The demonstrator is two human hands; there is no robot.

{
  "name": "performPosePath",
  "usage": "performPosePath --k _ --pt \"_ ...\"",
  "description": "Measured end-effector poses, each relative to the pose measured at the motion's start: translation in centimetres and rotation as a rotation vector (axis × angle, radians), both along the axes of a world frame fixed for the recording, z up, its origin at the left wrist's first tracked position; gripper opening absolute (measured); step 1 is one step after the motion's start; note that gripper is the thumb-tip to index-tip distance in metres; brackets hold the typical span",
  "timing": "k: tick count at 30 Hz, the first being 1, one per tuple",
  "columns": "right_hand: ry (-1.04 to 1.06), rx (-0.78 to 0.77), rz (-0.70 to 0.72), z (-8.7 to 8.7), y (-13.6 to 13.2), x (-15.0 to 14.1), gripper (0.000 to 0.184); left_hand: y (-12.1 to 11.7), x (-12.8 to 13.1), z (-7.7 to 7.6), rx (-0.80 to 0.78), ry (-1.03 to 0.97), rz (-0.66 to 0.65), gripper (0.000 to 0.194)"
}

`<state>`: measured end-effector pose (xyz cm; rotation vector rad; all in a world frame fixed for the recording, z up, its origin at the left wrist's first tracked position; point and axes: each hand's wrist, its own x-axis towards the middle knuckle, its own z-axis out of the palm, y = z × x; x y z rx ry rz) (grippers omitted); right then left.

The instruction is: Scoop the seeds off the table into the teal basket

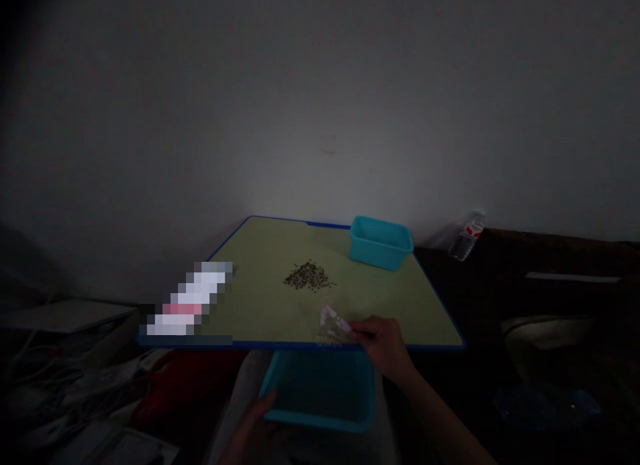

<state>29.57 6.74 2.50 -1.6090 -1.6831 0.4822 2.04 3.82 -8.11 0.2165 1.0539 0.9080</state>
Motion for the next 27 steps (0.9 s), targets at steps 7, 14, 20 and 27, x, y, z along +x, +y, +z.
performPosePath --k 7,14,20,27 --pt "0.066 0.000 0.026 0.1 0.2 0.1 0.022 0.5 -0.2 0.1 -0.048 0.009 0.002 0.065" --pt "-0.012 0.088 -0.162 0.6 4.9 3.4 0.023 0.4 -1.0 0.2 -0.002 0.021 -0.015 0.062" --pt "-0.116 0.048 -0.101 0.5 7.5 3.2 0.025 0.7 -1.1 -0.1 -0.028 0.021 -0.016 0.064" --pt "-0.115 0.022 0.000 0.0 6.2 1.1 0.025 0.5 -1.4 -0.4 -0.014 -0.015 0.017 0.064"
